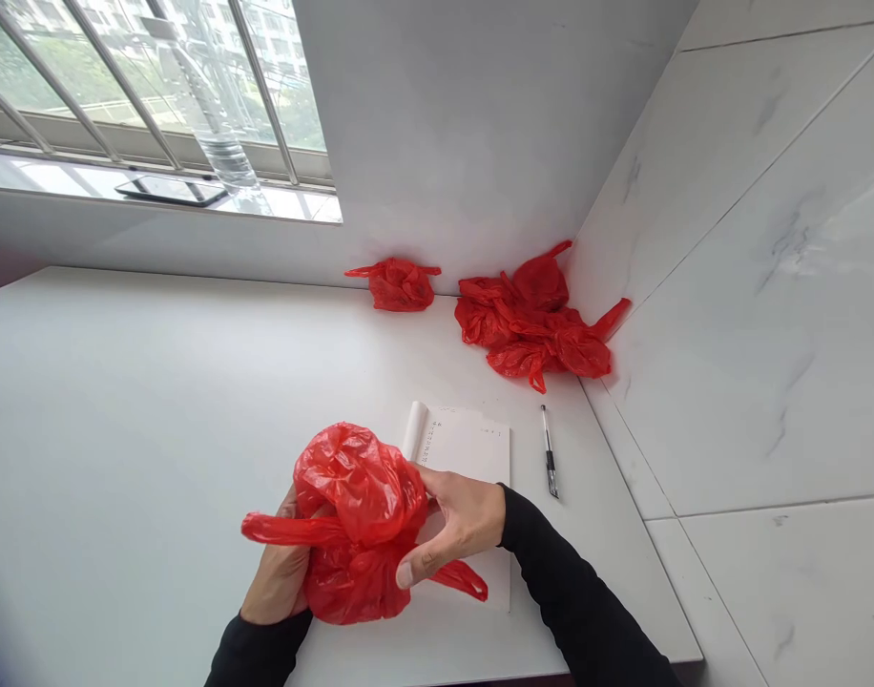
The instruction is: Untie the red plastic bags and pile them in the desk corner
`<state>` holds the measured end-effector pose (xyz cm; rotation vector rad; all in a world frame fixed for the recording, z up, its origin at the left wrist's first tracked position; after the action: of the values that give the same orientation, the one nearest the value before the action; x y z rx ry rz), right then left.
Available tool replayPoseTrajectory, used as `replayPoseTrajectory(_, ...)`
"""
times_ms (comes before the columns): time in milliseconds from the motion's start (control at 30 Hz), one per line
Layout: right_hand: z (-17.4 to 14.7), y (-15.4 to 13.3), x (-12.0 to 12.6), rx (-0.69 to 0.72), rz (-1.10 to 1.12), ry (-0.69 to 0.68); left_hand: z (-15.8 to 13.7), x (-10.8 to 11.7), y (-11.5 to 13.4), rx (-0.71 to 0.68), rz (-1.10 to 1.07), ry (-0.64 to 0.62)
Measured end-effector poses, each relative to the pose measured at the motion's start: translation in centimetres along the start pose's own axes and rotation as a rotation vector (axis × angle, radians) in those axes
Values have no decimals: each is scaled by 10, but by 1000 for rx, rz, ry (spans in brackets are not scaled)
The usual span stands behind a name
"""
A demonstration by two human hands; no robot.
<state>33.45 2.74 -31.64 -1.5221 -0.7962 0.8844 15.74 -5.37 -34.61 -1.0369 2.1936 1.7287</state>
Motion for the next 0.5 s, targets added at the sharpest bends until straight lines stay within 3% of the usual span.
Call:
replayPoseTrajectory(200,7,18,-4,123,-59,321,3,3,-3,76,16,-28)
replayPoseTrajectory(367,7,20,-9,163,-153,408,7,5,-1,75,281,-5)
replayPoseTrajectory(500,7,20,-10,185,-227,407,8,7,-2,47,225,54)
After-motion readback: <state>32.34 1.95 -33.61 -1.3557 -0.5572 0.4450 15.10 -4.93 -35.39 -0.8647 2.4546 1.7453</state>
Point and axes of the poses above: each hand's wrist, its own z-axis towards the middle knuckle, its own x-axis out of the back of the hand, y = z × x, the point moved 2 cm from there along z, towards the middle knuckle, and after that the axes turned 6 degrees about y, right-handed, at the moved point
